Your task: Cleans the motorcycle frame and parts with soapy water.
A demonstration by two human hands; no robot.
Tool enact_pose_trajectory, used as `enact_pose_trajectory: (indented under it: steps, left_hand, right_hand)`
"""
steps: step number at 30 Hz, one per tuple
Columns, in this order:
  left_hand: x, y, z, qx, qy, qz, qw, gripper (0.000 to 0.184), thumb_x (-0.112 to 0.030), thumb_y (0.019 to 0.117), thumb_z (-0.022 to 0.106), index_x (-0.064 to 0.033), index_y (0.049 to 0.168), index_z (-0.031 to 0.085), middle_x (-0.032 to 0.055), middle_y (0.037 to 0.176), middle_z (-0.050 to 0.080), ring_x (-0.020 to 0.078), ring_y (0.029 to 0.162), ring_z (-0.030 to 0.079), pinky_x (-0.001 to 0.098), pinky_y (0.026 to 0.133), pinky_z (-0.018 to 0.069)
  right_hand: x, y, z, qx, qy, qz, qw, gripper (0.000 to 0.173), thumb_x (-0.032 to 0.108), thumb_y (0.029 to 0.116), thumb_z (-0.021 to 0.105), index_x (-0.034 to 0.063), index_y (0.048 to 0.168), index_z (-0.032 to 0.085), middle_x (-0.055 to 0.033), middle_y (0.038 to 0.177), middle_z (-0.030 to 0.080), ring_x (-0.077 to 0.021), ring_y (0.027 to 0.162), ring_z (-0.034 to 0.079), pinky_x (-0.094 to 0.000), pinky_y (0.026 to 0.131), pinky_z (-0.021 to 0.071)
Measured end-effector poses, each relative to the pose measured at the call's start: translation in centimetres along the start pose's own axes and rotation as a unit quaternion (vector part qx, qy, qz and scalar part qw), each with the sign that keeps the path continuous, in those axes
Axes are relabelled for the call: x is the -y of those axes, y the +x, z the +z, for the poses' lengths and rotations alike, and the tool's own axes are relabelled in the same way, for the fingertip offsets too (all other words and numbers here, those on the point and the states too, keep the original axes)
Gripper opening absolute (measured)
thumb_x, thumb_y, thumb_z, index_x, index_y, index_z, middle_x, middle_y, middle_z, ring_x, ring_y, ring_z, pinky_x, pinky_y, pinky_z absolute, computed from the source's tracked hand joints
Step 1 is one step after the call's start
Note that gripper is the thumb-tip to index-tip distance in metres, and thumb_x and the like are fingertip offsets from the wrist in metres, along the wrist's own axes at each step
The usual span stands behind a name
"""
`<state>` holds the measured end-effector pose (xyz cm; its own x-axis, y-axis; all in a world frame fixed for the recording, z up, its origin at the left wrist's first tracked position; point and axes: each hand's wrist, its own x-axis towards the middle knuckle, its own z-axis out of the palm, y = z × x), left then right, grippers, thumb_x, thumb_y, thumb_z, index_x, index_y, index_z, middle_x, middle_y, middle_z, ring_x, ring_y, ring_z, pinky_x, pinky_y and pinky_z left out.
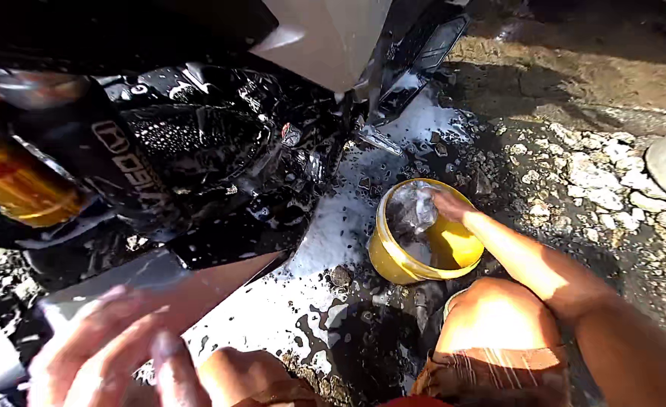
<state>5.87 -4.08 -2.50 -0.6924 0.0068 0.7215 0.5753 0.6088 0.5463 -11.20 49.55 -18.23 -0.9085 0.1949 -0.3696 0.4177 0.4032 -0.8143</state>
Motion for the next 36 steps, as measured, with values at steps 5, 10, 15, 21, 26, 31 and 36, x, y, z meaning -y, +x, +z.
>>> enact_pose_trajectory:
  steps: [5,10,15,21,26,31,36]
  left_hand:
    - [-0.9,0.0,16.6,0.241,-0.490,-0.327,0.772,0.046,-0.023,0.1099,0.033,0.0069,0.126,0.064,0.0214,0.134,0.064,0.0334,0.116,0.068,0.0473,0.098,0.0571]
    - [-0.8,2.9,27.2,0.239,-0.613,-0.573,0.488,0.084,-0.070,0.1025,0.011,-0.0072,0.152,0.039,0.0224,0.137,0.059,0.0345,0.120,0.063,0.0490,0.100,0.0533]
    - [0.4,6.3,25.7,0.036,-0.811,-0.408,0.419,0.071,-0.068,0.1004,0.015,-0.0185,0.102,0.066,0.0056,0.090,0.073,0.0189,0.081,0.072,0.0387,0.067,0.0614]
    - [4.1,13.9,20.2,-0.082,-0.713,-0.273,0.640,0.054,-0.040,0.1083,0.007,-0.0173,0.115,0.055,0.0024,0.099,0.067,0.0153,0.094,0.065,0.0392,0.083,0.0579]
    - [5.8,24.4,21.0,-0.207,-0.722,-0.284,0.596,0.066,-0.059,0.1041,0.006,-0.0146,0.124,0.051,0.0082,0.110,0.062,0.0225,0.104,0.061,0.0524,0.089,0.0541]
    - [9.6,24.8,27.2,-0.070,-0.544,-0.347,0.761,0.042,-0.023,0.1125,0.019,-0.0054,0.137,0.048,0.0098,0.120,0.060,0.0154,0.105,0.058,0.0360,0.091,0.0527]
    - [10.2,26.6,26.4,-0.076,-0.491,-0.381,0.780,0.031,-0.008,0.1101,0.022,-0.0060,0.127,0.048,0.0053,0.110,0.060,0.0088,0.098,0.058,0.0263,0.086,0.0522]
  right_hand:
    - [11.0,-5.2,0.1,-0.005,0.122,-0.057,0.991,0.039,0.042,0.1073,0.045,0.0099,0.122,0.062,-0.0035,0.089,0.064,-0.0118,0.073,0.061,-0.0340,0.066,0.0549]
    - [19.1,-10.4,6.4,0.073,0.019,-0.200,0.977,0.048,0.044,0.1079,0.041,0.0089,0.135,0.060,-0.0135,0.115,0.068,-0.0212,0.099,0.067,-0.0447,0.087,0.0568]
    - [21.4,-13.1,10.8,0.156,-0.204,-0.424,0.868,0.046,0.029,0.1084,0.043,0.0166,0.152,0.050,-0.0117,0.146,0.056,-0.0247,0.135,0.054,-0.0495,0.114,0.0418]
    - [20.6,-4.2,7.0,-0.088,-0.184,-0.358,0.911,0.059,0.052,0.1047,0.044,0.0162,0.152,0.051,-0.0129,0.150,0.054,-0.0297,0.140,0.050,-0.0543,0.117,0.0385]
    - [19.4,3.6,6.3,-0.051,-0.405,-0.142,0.902,0.081,0.063,0.0992,0.050,-0.0052,0.142,0.052,-0.0327,0.134,0.059,-0.0496,0.128,0.055,-0.0694,0.105,0.0424]
    - [19.1,4.9,7.0,-0.058,-0.468,-0.141,0.871,0.059,0.047,0.1033,0.053,-0.0066,0.128,0.060,-0.0313,0.124,0.064,-0.0483,0.118,0.062,-0.0678,0.095,0.0488]
    - [19.4,4.6,7.1,-0.050,-0.484,-0.127,0.864,0.051,0.038,0.1038,0.054,-0.0040,0.133,0.057,-0.0282,0.129,0.063,-0.0460,0.119,0.062,-0.0663,0.094,0.0497]
